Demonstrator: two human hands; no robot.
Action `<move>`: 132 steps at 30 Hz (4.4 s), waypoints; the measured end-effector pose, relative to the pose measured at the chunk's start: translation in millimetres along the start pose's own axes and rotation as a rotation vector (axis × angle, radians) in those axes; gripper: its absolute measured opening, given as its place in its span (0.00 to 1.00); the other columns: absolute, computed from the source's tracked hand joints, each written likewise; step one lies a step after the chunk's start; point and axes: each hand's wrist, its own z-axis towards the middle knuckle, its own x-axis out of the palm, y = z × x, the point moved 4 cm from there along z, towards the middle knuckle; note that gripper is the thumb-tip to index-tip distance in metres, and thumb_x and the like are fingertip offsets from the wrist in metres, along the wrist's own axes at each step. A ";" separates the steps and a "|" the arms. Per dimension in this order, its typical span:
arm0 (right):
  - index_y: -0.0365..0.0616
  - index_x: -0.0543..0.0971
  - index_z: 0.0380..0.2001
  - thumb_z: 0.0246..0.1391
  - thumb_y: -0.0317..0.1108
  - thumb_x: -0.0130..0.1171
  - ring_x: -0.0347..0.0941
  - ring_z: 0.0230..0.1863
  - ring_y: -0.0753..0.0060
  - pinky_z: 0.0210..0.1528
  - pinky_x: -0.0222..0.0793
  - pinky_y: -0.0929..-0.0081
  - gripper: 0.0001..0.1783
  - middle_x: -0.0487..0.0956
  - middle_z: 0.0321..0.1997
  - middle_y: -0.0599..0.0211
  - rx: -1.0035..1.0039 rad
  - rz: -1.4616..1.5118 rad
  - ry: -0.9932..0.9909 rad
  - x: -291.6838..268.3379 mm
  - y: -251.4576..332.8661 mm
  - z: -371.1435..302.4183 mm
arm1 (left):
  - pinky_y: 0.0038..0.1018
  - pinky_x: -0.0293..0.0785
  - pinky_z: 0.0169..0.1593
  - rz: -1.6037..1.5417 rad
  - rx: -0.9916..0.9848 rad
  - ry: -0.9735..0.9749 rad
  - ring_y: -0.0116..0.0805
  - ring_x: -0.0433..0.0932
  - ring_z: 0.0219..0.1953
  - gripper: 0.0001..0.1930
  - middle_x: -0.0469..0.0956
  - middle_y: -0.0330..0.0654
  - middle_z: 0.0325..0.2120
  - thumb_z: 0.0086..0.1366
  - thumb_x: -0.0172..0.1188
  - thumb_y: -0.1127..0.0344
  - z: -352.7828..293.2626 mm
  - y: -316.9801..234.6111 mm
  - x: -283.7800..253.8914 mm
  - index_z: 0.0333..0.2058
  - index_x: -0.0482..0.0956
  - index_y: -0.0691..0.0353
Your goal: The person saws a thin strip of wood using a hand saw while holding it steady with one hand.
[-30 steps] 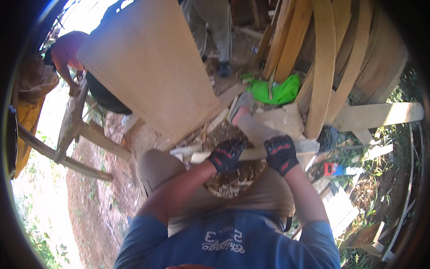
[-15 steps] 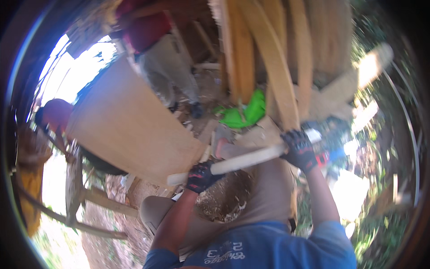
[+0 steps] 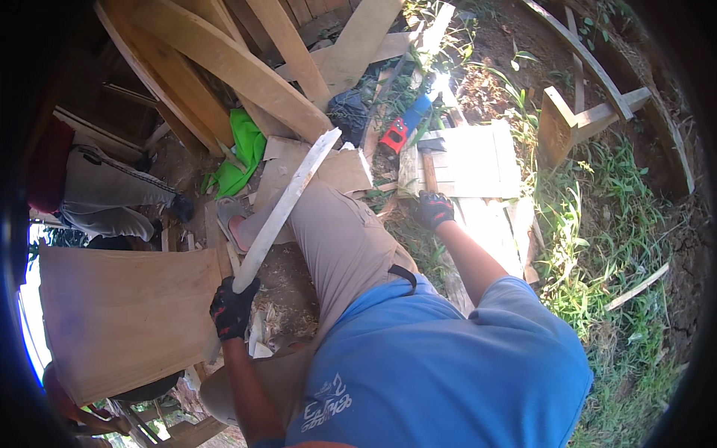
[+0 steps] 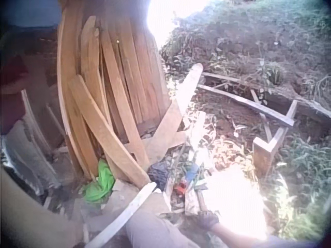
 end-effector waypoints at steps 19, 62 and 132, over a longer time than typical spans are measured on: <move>0.42 0.72 0.63 0.61 0.43 0.60 0.79 0.63 0.48 0.61 0.73 0.47 0.30 0.82 0.59 0.50 0.405 0.167 -0.155 58.5 -41.7 57.4 | 0.50 0.80 0.47 0.067 0.041 0.054 0.58 0.86 0.44 0.28 0.87 0.53 0.38 0.62 0.70 0.37 -5.0 -10.9 -5.8 0.43 0.84 0.59; 0.49 0.61 0.77 0.64 0.42 0.56 0.64 0.76 0.45 0.74 0.62 0.49 0.40 0.66 0.77 0.47 0.029 -0.401 -0.133 -27.4 12.7 136.7 | 0.46 0.83 0.46 0.206 -0.081 -0.163 0.47 0.88 0.39 0.29 0.87 0.46 0.32 0.53 0.74 0.33 9.8 151.7 -98.7 0.39 0.85 0.53; 0.33 0.81 0.59 0.64 0.35 0.60 0.78 0.54 0.64 0.59 0.72 0.68 0.24 0.81 0.58 0.57 -0.500 1.379 0.152 -193.5 235.6 -65.3 | 0.53 0.74 0.59 0.483 -0.530 0.216 0.44 0.80 0.63 0.19 0.83 0.36 0.60 0.71 0.59 0.57 45.3 226.6 -47.9 0.58 0.84 0.42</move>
